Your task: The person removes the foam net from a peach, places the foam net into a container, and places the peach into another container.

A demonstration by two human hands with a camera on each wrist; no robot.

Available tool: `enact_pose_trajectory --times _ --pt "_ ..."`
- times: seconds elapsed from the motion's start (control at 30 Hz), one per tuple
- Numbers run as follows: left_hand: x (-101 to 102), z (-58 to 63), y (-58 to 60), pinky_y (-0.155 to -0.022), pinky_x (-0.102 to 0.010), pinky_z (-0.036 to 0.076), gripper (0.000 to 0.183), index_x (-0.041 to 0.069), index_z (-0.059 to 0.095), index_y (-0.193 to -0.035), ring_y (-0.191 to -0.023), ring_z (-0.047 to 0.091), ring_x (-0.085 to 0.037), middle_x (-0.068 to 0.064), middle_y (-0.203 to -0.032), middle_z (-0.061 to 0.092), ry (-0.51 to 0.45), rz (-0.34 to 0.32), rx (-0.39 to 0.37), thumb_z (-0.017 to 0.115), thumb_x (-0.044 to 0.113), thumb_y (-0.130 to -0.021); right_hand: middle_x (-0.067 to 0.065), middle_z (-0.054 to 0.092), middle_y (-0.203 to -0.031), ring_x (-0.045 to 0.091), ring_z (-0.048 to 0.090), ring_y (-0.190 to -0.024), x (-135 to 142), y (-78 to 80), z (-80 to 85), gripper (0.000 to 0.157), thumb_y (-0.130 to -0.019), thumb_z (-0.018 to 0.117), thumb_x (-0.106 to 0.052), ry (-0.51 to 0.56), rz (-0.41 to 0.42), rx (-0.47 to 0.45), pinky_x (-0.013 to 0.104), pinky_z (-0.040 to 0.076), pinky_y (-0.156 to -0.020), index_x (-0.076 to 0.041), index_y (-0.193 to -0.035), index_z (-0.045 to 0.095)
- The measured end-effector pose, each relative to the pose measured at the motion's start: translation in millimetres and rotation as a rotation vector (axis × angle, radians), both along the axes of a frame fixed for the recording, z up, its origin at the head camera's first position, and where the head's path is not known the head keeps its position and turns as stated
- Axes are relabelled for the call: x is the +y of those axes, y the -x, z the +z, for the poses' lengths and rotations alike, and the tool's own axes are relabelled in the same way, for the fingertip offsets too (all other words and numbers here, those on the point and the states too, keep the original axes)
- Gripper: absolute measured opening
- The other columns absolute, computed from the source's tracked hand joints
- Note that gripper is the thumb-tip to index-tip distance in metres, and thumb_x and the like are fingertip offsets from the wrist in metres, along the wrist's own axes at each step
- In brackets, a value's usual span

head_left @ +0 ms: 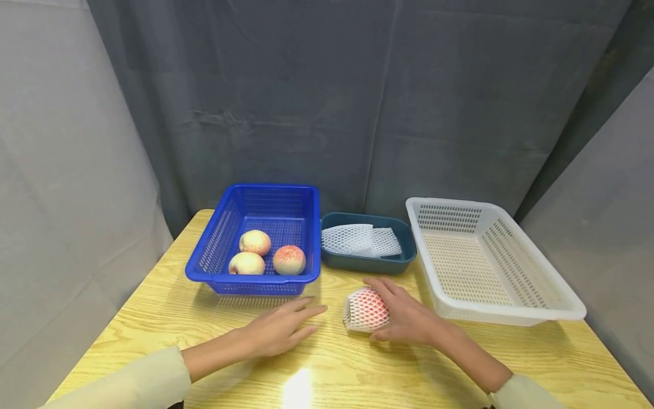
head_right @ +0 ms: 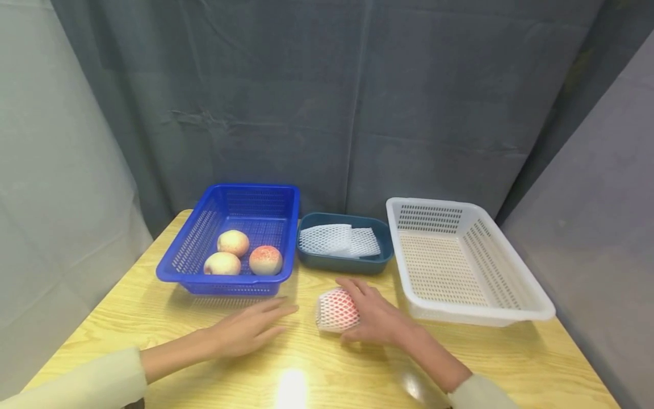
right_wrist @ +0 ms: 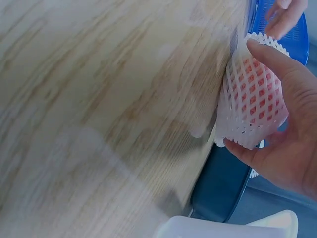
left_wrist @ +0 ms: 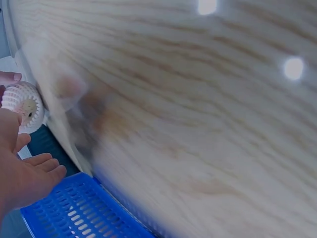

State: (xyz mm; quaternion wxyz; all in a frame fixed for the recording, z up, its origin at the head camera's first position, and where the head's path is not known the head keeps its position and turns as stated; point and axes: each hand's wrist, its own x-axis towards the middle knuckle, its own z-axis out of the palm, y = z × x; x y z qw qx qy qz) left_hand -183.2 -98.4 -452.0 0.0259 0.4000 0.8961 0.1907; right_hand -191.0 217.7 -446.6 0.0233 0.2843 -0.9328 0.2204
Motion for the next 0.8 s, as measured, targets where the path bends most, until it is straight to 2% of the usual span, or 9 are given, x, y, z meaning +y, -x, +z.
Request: enact_pose_trajectory --times 0.27,0.43,0.63,0.8 --pt "15.5 8.3 1.3 -0.105 -0.051 0.042 0.045 0.018 0.048 -0.150 -0.136 0.044 -0.032 -0.015 -0.152 0.042 -0.030 -0.043 0.027 0.047 0.033 -0.107 0.008 0.054 -0.132 0.027 0.055 -0.114 -3.9 3.3 -2.3 0.091 -0.065 0.091 -0.031 -0.004 0.013 0.036 0.048 0.048 -0.093 -0.014 -0.143 0.048" --pt "22.5 17.2 0.7 -0.107 -0.050 0.039 0.045 0.019 0.047 -0.150 -0.135 0.045 -0.032 -0.015 -0.152 0.043 -0.040 -0.074 0.057 0.049 0.030 -0.106 0.007 0.056 -0.127 0.022 0.056 -0.109 -5.0 3.4 -1.9 0.087 -0.064 0.091 -0.030 0.001 0.018 0.058 0.043 0.050 -0.089 -0.013 -0.139 0.050" --pt "29.4 26.4 -1.0 -0.106 -0.047 0.042 0.045 0.019 0.048 -0.149 -0.132 0.049 -0.031 -0.014 -0.151 0.045 -0.045 -0.111 0.119 0.049 0.030 -0.106 0.008 0.057 -0.124 0.022 0.058 -0.106 -4.7 2.3 0.2 0.084 -0.063 0.089 -0.028 -0.002 0.019 0.080 0.042 0.051 -0.087 -0.012 -0.136 0.051" --pt "32.2 32.6 -0.8 -0.098 -0.046 0.049 0.044 0.018 0.050 -0.148 -0.128 0.053 -0.032 -0.014 -0.149 0.047 -0.080 -0.124 0.174 0.051 0.030 -0.106 0.010 0.058 -0.121 0.024 0.059 -0.102 -4.1 -0.1 5.3 0.082 -0.063 0.089 -0.026 0.000 0.012 0.093 0.043 0.052 -0.084 -0.010 -0.135 0.051"
